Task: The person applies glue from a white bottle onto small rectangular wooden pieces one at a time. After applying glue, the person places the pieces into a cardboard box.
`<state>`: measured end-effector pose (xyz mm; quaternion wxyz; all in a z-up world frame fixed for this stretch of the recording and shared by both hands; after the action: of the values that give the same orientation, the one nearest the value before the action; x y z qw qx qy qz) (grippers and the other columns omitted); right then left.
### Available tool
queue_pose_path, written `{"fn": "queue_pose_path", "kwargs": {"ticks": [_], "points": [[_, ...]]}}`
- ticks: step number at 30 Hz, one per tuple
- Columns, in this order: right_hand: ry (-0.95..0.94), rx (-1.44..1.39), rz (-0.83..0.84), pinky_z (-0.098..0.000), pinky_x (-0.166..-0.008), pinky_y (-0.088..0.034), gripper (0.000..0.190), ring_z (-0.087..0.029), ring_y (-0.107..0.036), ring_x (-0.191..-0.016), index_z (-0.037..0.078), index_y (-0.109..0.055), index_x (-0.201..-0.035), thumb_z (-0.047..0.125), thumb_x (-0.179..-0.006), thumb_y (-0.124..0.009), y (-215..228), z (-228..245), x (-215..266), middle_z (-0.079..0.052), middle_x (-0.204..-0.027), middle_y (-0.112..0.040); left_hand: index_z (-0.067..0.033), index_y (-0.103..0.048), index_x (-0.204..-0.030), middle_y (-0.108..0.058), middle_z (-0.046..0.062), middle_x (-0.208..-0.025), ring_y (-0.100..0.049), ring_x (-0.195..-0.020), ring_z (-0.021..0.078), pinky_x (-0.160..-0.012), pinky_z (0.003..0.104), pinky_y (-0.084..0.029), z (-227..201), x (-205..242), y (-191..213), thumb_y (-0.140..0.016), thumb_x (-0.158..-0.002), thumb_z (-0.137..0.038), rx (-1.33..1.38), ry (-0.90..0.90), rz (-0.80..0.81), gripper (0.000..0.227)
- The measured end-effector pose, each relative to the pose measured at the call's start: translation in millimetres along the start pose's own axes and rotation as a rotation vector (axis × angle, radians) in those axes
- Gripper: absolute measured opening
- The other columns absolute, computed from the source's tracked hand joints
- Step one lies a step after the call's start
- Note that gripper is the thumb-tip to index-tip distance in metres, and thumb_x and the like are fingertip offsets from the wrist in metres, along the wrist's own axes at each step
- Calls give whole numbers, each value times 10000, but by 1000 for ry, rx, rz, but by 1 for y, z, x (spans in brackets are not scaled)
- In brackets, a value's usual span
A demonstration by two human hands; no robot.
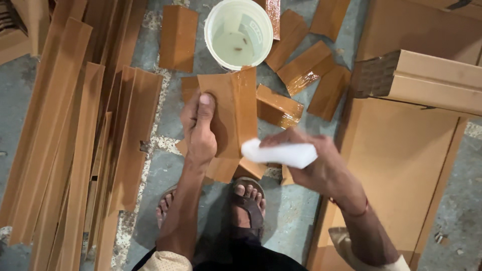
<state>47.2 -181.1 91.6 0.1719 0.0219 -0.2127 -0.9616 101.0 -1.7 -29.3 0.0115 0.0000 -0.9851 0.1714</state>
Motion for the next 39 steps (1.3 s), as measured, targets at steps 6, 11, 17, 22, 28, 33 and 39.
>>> {"fn": "queue_pose_path", "kwargs": {"ticks": [6, 11, 17, 22, 28, 33, 39], "points": [[-213, -285, -112, -272, -585, -567, 259, -116, -718, -734, 13, -694, -1064, -118, -849, -631, 14, -57, 45, -129, -1023, -813, -31, -551, -1338, -675, -10, -1186, -612, -1107, 73, -1024, 242, -493, 7, -8, -1, -522, -1107, -223, 242, -41, -141, 302], [-254, -596, -658, -221, -511, -442, 167, -78, -572, -641, -11, -621, -1136, -46, -980, -671, 50, -95, 80, -92, -909, -687, -86, -536, -1338, -685, 47, -990, -625, -746, 106, -578, 254, -494, 29, -2, 17, -648, -1097, -125, 414, -37, -322, 269], [-273, -461, -884, -208, -515, -460, 190, -76, -602, -624, -1, -600, -1188, -2, -1011, -669, 67, -84, 79, -61, -840, -664, 66, -573, -1294, -709, 205, -1215, -728, -1078, 333, -968, 479, -610, 68, 8, -16, -532, -991, 6, 829, 288, -198, 312], [-140, -271, -900, -222, -572, -539, 219, -54, -630, -679, -15, -575, -1196, -31, -1002, -675, 74, -54, 44, -98, -970, -721, 69, -561, -1347, -644, 206, -1317, -630, -1277, 387, -1129, 574, -446, 68, 22, -47, -445, -891, 91, 897, 362, -47, 471], [22, 55, -861, -338, -795, -606, 185, -220, -718, -994, -26, -559, -1116, -49, -979, -680, 72, -29, 22, -144, -1059, -754, 58, -568, -1349, -649, 193, -1338, -632, -1283, 349, -1171, 549, -477, 68, 39, -57, -465, -892, 139, 758, 276, 123, 475], [5, 243, -741, -311, -700, -613, 220, -211, -792, -871, -9, -552, -1060, -34, -936, -732, 47, -20, 23, -184, -1111, -764, 135, -570, -1278, -609, 213, -1175, -558, -1082, 319, -966, 465, -420, 104, 51, -35, -526, -974, 144, 324, 366, 80, 306], [-185, -461, -586, -235, -485, -531, 178, -87, -645, -600, 18, -569, -1073, -61, -923, -622, 37, -53, 32, -110, -954, -747, 32, -585, -1272, -693, 152, -1185, -697, -1107, 257, -991, 377, -580, 83, 41, -39, -493, -887, 113, 582, 263, 111, 405]]}}
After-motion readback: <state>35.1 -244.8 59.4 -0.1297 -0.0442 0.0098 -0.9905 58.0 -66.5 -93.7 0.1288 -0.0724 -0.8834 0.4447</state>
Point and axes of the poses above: each hand's wrist, its own x-axis away from the middle knuckle, its own y-axis out of the back of the hand, z = x × y, the point moved 10 cm from there along -x, towards the middle knuckle
